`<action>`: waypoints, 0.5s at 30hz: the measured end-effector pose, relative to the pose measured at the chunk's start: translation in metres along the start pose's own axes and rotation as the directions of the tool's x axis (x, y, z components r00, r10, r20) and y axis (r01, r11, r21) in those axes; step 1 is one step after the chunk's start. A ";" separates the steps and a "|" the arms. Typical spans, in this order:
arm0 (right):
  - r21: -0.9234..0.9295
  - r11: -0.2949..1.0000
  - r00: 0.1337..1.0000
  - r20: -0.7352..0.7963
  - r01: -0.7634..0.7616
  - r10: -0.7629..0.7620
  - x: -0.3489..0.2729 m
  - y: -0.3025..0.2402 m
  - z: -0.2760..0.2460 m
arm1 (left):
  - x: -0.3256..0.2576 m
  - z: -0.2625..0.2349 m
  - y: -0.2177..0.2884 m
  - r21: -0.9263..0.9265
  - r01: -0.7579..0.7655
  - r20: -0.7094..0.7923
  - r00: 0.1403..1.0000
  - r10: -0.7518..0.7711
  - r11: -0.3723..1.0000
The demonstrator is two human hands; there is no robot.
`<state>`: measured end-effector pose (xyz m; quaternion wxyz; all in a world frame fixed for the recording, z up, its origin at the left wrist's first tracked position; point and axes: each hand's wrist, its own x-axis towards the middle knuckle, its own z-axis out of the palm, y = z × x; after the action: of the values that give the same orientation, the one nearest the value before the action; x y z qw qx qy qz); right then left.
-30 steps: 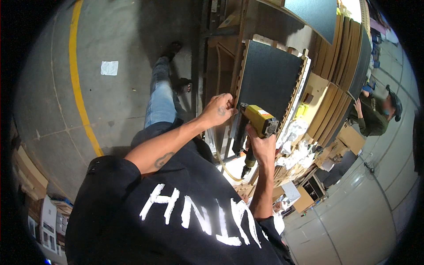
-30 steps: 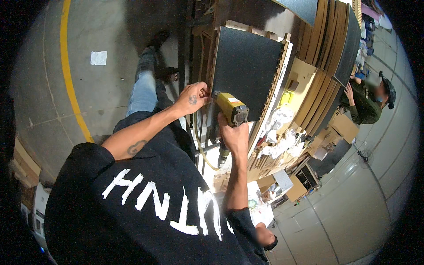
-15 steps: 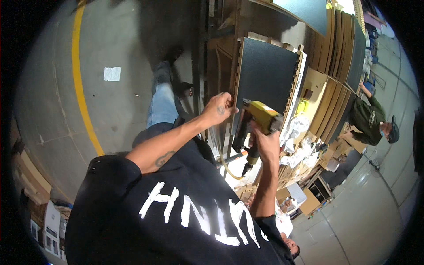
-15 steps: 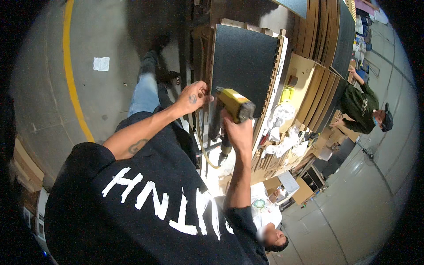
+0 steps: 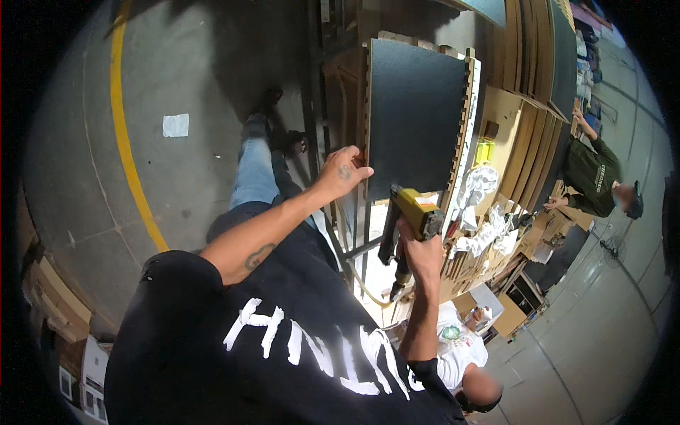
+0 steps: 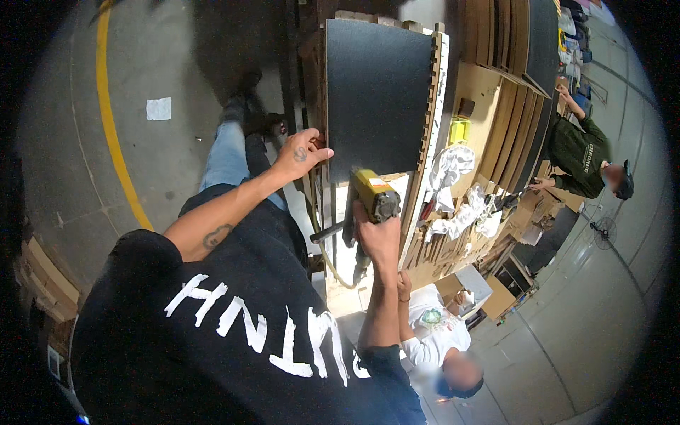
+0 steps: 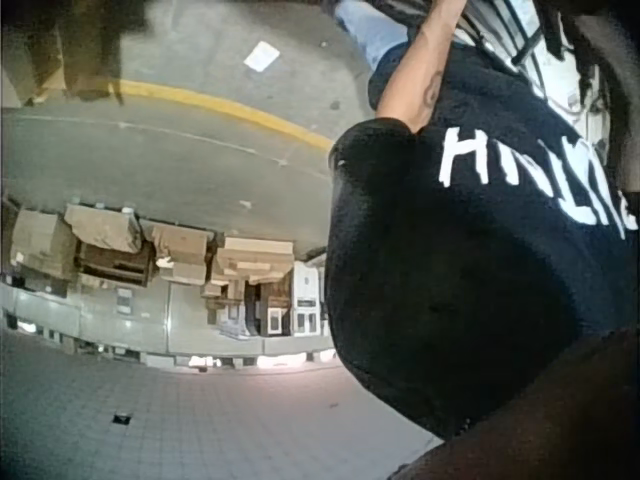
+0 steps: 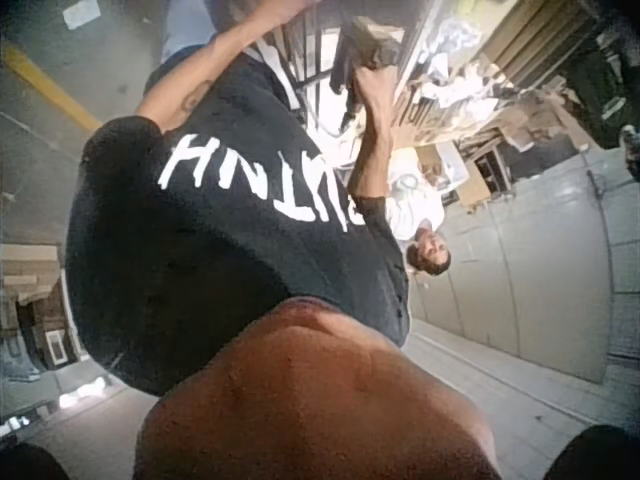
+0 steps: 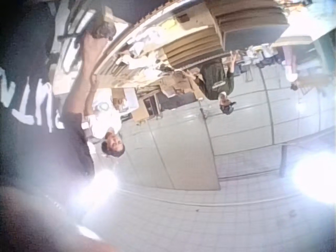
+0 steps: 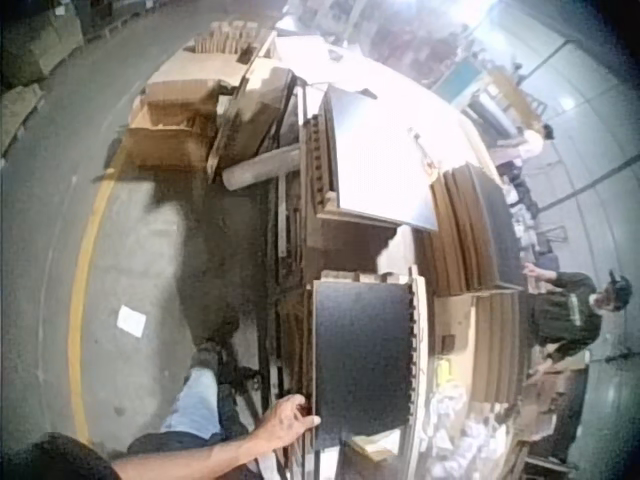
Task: Assembling louvered wooden furniture panels using a pneumatic nail gun and a hammer.
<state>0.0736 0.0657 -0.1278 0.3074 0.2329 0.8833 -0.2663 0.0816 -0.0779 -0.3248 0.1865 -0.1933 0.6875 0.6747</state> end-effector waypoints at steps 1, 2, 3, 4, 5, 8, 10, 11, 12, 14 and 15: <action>0.031 0.998 0.999 0.015 0.048 -0.048 0.009 0.003 0.002 | 0.000 0.000 0.000 -0.022 -0.034 -0.017 0.999 0.034 0.999; 0.062 0.993 0.995 0.029 0.096 -0.098 0.019 0.006 0.004 | -0.001 0.000 0.001 -0.044 -0.069 -0.037 0.997 0.067 0.997; 0.063 0.989 0.990 0.036 0.134 -0.137 0.030 0.012 0.003 | -0.002 0.001 0.002 -0.050 -0.059 -0.030 0.998 0.058 0.997; 0.127 0.991 0.993 0.105 0.046 -0.060 0.033 -0.001 0.005 | -0.002 0.000 0.003 -0.064 -0.055 -0.043 0.998 0.053 0.996; 0.146 0.987 0.988 0.124 0.073 -0.091 0.036 -0.008 0.008 | -0.001 0.000 0.001 -0.078 -0.053 -0.055 0.997 0.049 0.996; 0.055 0.993 0.976 0.187 0.107 -0.116 0.046 -0.025 0.013 | 0.002 0.003 -0.004 -0.160 -0.055 -0.072 0.996 0.044 0.986; 0.095 0.988 0.967 0.213 0.120 -0.138 0.052 -0.024 0.018 | 0.000 0.004 -0.003 -0.171 -0.053 -0.086 0.996 0.039 0.984; 0.097 0.985 0.969 0.191 0.143 -0.160 0.052 -0.025 0.019 | 0.000 0.005 -0.002 -0.177 -0.052 -0.096 0.995 0.036 0.983; 0.101 0.981 0.968 0.173 0.167 -0.182 0.053 -0.025 0.021 | 0.000 0.003 0.000 -0.180 -0.050 -0.102 0.994 0.031 0.982; 0.089 0.983 0.970 0.174 0.158 -0.171 0.053 -0.024 0.023 | 0.000 0.001 0.007 -0.179 0.057 -0.023 0.998 -0.062 0.982; 0.083 0.985 0.972 0.169 0.149 -0.161 0.053 -0.024 0.023 | 0.000 0.001 0.006 -0.182 0.058 -0.028 0.998 -0.064 0.981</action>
<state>0.0318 0.0464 -0.1712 0.3537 0.1497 0.8586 -0.3395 0.0788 -0.0770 -0.3200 0.1770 -0.2420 0.6199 0.7251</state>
